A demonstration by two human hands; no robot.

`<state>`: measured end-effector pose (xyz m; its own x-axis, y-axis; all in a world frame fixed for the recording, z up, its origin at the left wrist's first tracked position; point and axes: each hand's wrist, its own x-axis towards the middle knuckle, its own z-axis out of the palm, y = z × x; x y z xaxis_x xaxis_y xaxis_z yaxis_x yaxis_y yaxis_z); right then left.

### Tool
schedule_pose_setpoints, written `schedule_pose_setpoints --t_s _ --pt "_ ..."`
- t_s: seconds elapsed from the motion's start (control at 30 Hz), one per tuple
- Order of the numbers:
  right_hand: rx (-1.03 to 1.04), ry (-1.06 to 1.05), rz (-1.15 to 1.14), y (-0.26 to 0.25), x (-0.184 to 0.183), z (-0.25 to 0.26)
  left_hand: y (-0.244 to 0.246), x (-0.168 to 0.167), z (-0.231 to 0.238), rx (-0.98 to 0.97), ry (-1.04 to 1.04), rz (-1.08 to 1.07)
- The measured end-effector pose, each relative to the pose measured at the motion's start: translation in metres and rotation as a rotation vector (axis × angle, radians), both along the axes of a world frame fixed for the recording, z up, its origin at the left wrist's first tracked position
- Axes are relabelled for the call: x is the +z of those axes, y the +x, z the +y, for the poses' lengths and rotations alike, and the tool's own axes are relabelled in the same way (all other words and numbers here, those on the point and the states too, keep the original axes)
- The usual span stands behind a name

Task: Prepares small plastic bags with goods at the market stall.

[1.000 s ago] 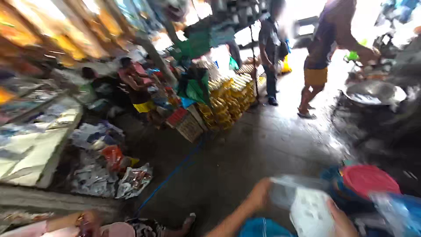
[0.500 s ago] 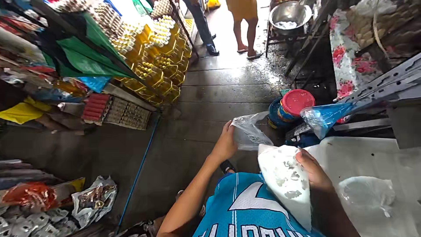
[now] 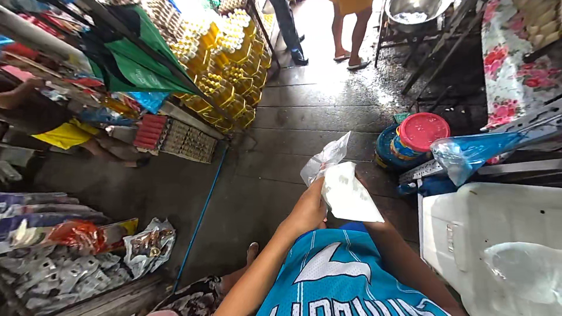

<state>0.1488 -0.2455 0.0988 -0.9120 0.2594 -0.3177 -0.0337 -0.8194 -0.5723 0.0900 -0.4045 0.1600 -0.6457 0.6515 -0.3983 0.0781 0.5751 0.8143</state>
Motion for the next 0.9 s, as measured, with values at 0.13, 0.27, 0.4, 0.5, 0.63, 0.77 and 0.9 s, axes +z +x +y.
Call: schedule_pose_setpoints --t_s 0.13,0.27,0.4,0.5,0.63,0.77,0.9 --pt "-0.087 0.110 -0.136 -0.008 -0.055 -0.004 -0.004 -0.014 -0.005 -0.107 -0.056 0.201" --pt "-0.264 0.106 -0.506 -0.017 -0.032 -0.021 0.009 -0.047 -0.003 -0.181 -0.009 0.283" --pt "-0.450 0.222 -0.586 -0.014 -0.042 -0.022 0.019 -0.063 0.005 -0.076 -0.098 0.265" --pt "-0.470 0.489 -0.526 -0.001 -0.050 -0.018 0.012 -0.061 0.014 -0.020 -0.178 0.287" --pt "-0.219 0.897 -0.467 0.025 -0.051 -0.014 -0.005 -0.057 0.029 -0.012 -0.223 0.279" --pt "0.122 1.136 -0.262 0.039 -0.064 -0.002 -0.020 -0.062 0.039 -0.103 -0.219 0.246" --pt "0.519 1.264 -0.251 0.025 -0.057 0.008 -0.015 -0.072 0.035 -0.382 -0.197 0.240"
